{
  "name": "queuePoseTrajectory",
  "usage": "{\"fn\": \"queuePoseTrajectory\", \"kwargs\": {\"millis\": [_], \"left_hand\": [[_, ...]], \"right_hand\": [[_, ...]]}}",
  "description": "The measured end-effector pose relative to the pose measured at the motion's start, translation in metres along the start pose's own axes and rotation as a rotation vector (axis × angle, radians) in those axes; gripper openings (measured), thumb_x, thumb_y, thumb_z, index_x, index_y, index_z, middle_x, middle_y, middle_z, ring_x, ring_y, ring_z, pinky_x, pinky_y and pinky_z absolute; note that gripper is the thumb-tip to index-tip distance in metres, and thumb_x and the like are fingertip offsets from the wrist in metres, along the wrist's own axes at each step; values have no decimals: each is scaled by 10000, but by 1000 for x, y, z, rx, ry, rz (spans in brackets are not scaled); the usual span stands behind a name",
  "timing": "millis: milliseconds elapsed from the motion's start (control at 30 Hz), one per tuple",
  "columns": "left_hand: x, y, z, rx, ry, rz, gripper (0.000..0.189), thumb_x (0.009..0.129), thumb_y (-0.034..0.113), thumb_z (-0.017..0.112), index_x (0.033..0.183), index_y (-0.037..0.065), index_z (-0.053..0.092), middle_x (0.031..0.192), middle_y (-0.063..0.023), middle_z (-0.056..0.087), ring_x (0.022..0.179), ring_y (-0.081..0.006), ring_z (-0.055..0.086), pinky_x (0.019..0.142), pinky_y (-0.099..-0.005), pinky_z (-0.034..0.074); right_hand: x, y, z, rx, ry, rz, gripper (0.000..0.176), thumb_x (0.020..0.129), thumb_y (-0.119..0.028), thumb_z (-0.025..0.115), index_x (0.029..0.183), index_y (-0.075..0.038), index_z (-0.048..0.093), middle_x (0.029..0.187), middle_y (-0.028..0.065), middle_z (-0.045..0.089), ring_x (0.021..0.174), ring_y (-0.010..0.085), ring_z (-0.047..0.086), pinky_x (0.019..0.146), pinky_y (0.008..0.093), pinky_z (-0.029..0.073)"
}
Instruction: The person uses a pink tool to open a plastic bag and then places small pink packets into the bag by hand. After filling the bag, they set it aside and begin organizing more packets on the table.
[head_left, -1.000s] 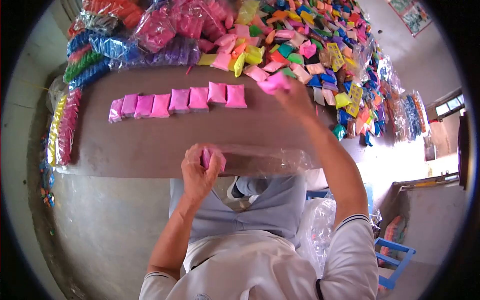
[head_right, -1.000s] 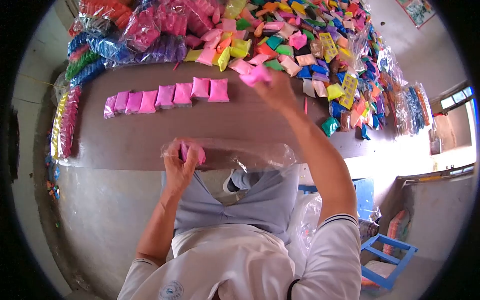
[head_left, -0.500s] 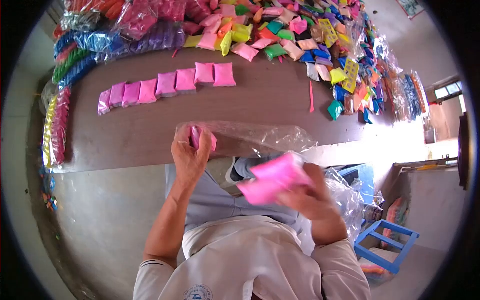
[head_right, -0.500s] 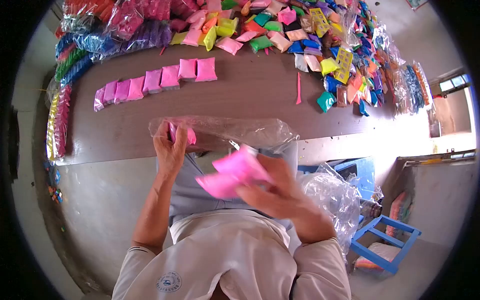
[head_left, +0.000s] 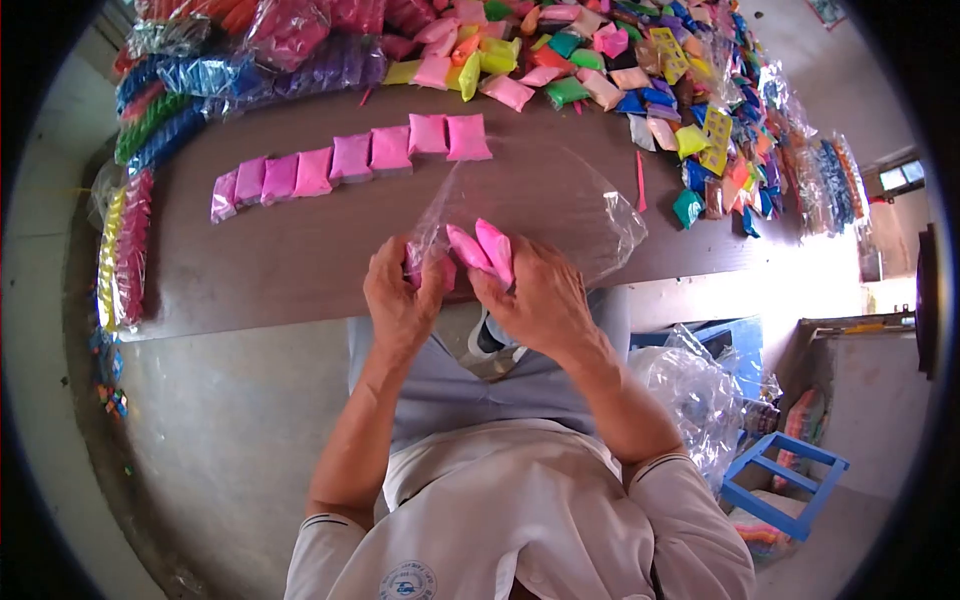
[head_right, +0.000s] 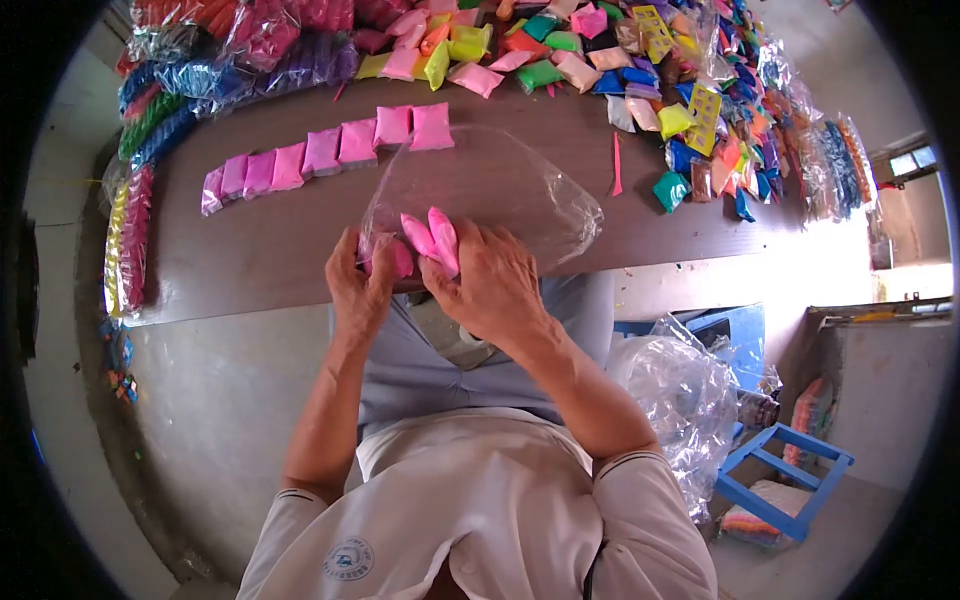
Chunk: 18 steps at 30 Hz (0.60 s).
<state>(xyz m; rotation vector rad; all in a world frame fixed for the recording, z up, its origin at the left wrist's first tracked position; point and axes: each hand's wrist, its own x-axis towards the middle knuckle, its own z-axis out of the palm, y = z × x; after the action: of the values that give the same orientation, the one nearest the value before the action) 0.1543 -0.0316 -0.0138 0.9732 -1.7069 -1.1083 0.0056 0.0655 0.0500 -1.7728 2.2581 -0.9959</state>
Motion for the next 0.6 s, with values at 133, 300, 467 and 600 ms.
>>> {"fn": "queuePoseTrajectory", "kwargs": {"millis": [133,300,467,600], "left_hand": [[0,0,1,-5,-3,-10,141,879,158,687,900,33,624,788,-130,590,737,-298,535,706,-376,445],[0,1,2,-35,9,-16,127,885,150,684,881,39,622,779,-129,588,745,-304,546,702,-391,444],[1,3,3,-9,8,-30,138,887,162,682,898,38,622,790,-136,594,753,-317,553,703,-404,447],[0,5,2,-5,-15,-39,147,883,164,678,912,32,621,801,-147,593,760,-331,554,706,-413,448]], "right_hand": [[6,0,7,131,141,-69,484,855,-224,680,1269,2,574,871,220,683,782,429,669,753,497,538],[5,-3,-7,76,-66,23,462,811,-194,686,1216,2,581,793,223,673,770,423,674,709,519,537],[23,-4,-16,-67,-264,117,380,762,-228,669,1073,-10,670,758,236,678,789,418,685,723,520,546],[45,14,-13,51,-421,120,352,783,-284,679,1022,-27,706,876,217,707,846,396,694,789,478,547]]}}
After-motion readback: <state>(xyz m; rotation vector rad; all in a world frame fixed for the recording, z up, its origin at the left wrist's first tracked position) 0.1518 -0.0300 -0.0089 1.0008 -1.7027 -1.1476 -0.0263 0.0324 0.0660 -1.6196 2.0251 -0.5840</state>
